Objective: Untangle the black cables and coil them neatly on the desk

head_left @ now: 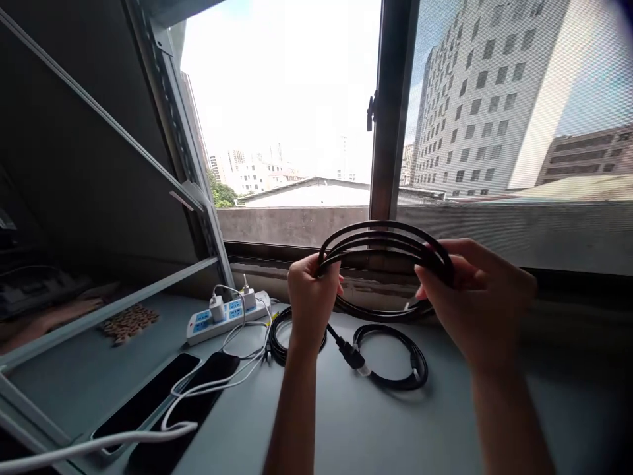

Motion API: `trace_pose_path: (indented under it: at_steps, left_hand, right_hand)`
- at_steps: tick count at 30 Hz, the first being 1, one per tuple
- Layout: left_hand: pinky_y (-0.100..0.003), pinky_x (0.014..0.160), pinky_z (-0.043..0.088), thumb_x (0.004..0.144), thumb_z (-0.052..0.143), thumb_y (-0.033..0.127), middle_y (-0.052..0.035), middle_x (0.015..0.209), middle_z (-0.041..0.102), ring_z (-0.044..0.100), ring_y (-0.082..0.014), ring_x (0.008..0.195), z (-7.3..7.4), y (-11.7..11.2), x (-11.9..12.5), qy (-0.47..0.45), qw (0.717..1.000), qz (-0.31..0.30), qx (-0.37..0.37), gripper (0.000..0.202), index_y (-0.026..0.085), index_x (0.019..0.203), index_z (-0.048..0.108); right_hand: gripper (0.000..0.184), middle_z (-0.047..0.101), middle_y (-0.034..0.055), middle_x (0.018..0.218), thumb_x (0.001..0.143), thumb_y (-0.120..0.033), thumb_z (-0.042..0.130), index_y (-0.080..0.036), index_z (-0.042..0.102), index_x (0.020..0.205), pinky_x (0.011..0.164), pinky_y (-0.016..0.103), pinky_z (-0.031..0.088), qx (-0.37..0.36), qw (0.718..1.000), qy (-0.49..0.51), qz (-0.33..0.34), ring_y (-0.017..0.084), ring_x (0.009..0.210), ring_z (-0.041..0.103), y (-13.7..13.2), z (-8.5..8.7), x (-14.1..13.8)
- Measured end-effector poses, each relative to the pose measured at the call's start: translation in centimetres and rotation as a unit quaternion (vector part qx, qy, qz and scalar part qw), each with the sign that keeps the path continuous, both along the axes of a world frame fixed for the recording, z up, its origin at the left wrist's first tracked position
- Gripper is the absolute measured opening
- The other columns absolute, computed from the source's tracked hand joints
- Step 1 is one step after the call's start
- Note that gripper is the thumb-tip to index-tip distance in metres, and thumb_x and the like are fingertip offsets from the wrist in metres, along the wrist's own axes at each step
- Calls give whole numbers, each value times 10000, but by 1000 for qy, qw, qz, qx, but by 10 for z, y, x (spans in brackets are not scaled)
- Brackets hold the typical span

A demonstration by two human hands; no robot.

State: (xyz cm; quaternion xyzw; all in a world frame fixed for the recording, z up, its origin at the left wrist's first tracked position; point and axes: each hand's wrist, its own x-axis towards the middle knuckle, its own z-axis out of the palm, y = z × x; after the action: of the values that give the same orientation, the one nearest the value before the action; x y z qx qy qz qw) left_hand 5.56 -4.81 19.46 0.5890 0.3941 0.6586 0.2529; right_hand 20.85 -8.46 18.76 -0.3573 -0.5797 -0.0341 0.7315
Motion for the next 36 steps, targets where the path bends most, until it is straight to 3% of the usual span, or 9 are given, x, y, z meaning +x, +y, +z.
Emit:
trace_pose_path:
  at_steps: [4, 5, 7, 11, 14, 17, 24, 30, 36]
  left_hand:
    - [-205, 430, 343, 760, 544, 329, 20, 304, 376, 491, -116, 366, -1, 3, -10, 44, 984, -168, -45, 440, 183, 384, 372]
    - [-203, 405, 317, 752, 555, 335, 25, 297, 366, 462, -108, 336, -2, 4, -12, 45, 980, -185, -53, 437, 183, 386, 371]
    - [-200, 354, 236, 735, 564, 312, 39, 288, 342, 373, -78, 281, -2, 5, -14, 27, 989, -143, -39, 423, 183, 388, 358]
    - [-205, 344, 152, 708, 531, 193, 61, 309, 299, 264, -41, 285, -1, 2, -10, -26, 998, 15, 48, 392, 175, 378, 320]
    - [-207, 362, 146, 698, 535, 169, 66, 332, 280, 241, -35, 320, 2, -7, -3, -80, 992, 48, 80, 385, 168, 379, 320]
    - [-217, 368, 134, 698, 548, 188, 66, 341, 260, 211, -35, 335, 5, -15, 2, -110, 989, 39, 95, 408, 164, 377, 297]
    - [-228, 361, 134, 692, 541, 214, 56, 344, 280, 221, -35, 329, 5, -11, -1, -97, 992, -26, 81, 412, 168, 366, 293]
    - [-223, 354, 116, 683, 561, 251, 61, 339, 258, 200, -34, 326, 4, -2, -10, -147, 988, -38, 29, 420, 175, 384, 276]
    - [-208, 356, 119, 677, 550, 269, 65, 344, 244, 191, -31, 334, -2, 12, -19, -162, 986, -32, 17, 409, 175, 401, 263]
  right_hand:
    - [88, 509, -47, 518, 785, -271, 668, -185, 652, 776, 370, 190, 335, -26, 999, -24, -39, 113, 415, 487, 7, -4, -6]
    - [91, 511, -45, 534, 778, -276, 664, -186, 658, 792, 384, 197, 335, -33, 998, -33, -48, 111, 420, 477, 9, -4, -6]
    - [109, 521, -45, 571, 743, -270, 657, -192, 666, 820, 421, 208, 344, -40, 996, -55, -64, 107, 432, 453, 14, -4, -7]
    - [128, 534, -33, 597, 750, -283, 594, -187, 650, 813, 490, 227, 389, -65, 986, -111, -108, 124, 468, 468, 20, -2, -7]
    - [161, 589, 11, 712, 811, -303, 539, -167, 623, 793, 511, 229, 419, -89, 983, -130, -99, 149, 554, 534, 24, -4, -8]
    - [187, 606, 16, 688, 846, -306, 528, -162, 630, 783, 520, 242, 428, -124, 984, -123, -44, 170, 574, 563, 27, -9, -8]
    - [199, 630, 22, 679, 833, -348, 609, -160, 666, 806, 631, 292, 472, -157, 980, -115, -38, 213, 652, 618, 21, -9, -7]
    - [320, 596, 5, 596, 853, -424, 622, -153, 633, 1024, 468, 226, 480, -208, 969, -71, 114, 170, 485, 588, 10, -4, -22]
    - [336, 564, 14, 535, 896, -440, 556, -121, 650, 949, 428, 194, 449, -255, 938, -82, 222, 154, 466, 562, 9, -8, -32]
